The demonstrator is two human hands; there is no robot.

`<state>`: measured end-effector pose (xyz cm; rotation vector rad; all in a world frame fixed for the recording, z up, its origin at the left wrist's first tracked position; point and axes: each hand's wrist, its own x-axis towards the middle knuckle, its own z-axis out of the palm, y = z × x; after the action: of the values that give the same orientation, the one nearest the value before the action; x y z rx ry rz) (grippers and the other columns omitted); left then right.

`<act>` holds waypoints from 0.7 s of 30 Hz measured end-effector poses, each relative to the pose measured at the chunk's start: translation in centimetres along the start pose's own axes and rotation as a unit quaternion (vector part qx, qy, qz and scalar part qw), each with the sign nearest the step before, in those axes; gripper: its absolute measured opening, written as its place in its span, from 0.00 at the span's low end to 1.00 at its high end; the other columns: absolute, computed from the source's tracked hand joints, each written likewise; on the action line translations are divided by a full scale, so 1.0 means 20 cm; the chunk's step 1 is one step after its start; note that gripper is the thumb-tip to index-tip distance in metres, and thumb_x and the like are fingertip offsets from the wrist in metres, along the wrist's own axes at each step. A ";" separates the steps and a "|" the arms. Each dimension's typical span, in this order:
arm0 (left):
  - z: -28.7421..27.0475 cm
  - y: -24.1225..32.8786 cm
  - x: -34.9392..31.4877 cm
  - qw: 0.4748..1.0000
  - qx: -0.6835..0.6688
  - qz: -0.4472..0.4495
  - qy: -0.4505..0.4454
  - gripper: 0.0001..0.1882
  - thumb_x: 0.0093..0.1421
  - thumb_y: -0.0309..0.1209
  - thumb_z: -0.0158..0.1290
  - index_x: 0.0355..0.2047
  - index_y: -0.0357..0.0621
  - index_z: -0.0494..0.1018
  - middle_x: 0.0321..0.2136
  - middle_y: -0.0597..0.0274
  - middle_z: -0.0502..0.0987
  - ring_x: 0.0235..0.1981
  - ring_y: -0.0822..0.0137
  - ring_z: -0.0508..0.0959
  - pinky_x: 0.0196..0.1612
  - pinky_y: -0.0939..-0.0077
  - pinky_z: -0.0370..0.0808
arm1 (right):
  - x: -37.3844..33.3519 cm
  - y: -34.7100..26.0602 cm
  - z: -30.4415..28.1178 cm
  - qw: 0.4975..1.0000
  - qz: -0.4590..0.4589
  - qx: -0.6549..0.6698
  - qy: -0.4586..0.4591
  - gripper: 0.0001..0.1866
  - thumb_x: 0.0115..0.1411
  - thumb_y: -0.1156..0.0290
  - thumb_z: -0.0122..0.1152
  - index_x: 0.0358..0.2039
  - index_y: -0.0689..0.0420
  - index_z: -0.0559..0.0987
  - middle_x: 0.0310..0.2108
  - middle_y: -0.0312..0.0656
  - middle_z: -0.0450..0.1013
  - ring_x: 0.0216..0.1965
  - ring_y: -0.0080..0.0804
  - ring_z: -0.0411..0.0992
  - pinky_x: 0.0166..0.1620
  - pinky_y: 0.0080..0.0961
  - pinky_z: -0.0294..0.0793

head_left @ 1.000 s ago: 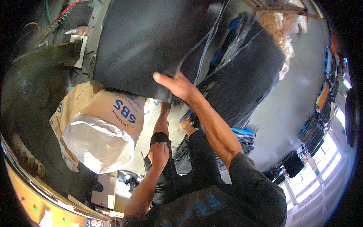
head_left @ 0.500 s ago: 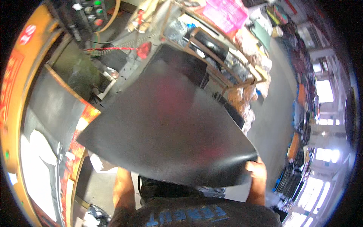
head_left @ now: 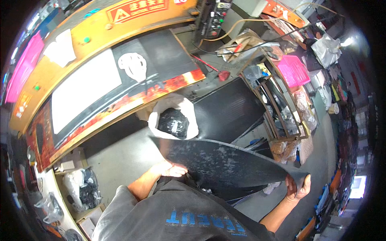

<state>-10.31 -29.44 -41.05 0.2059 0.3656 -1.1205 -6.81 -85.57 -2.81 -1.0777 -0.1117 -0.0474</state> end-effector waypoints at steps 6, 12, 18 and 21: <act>0.33 -0.34 -0.63 0.989 -0.022 0.138 -0.046 0.44 0.77 0.64 0.35 0.65 0.31 0.71 0.55 0.41 0.82 0.50 0.51 0.87 0.51 0.57 0.88 | -0.02 0.02 0.69 0.997 -0.038 -0.020 -0.059 0.28 0.78 0.49 0.48 0.23 0.53 0.74 0.11 0.32 0.60 0.11 0.28 0.56 0.24 0.32 0.60; 0.51 -0.42 -1.25 0.799 0.394 0.292 0.347 0.22 0.72 0.42 0.56 0.57 0.39 0.81 0.48 0.46 0.86 0.50 0.54 0.85 0.56 0.57 0.82 | -0.04 0.12 1.32 0.984 -0.030 0.014 -0.175 0.24 0.82 0.55 0.46 0.26 0.50 0.69 0.18 0.30 0.55 0.19 0.24 0.56 0.29 0.28 0.60; 0.35 -0.41 -1.85 0.575 0.319 0.609 0.443 0.33 0.67 0.55 0.61 0.30 0.28 0.81 0.30 0.46 0.82 0.35 0.61 0.81 0.40 0.57 0.76 | 0.14 0.47 2.15 0.955 0.017 0.105 -0.278 0.19 0.82 0.59 0.43 0.33 0.54 0.69 0.25 0.33 0.58 0.27 0.25 0.56 0.33 0.28 0.61; 0.07 -0.36 -2.26 0.549 0.417 0.420 0.591 0.29 0.68 0.53 0.61 0.37 0.30 0.82 0.36 0.49 0.83 0.39 0.64 0.80 0.42 0.59 0.76 | 0.30 0.76 2.68 0.989 0.060 0.110 -0.079 0.16 0.80 0.59 0.47 0.35 0.54 0.71 0.26 0.32 0.58 0.27 0.24 0.54 0.34 0.30 0.59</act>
<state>-33.95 4.94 -22.11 1.8639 0.7678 0.1024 -3.05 -31.04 9.57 -0.8643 -0.1892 0.1560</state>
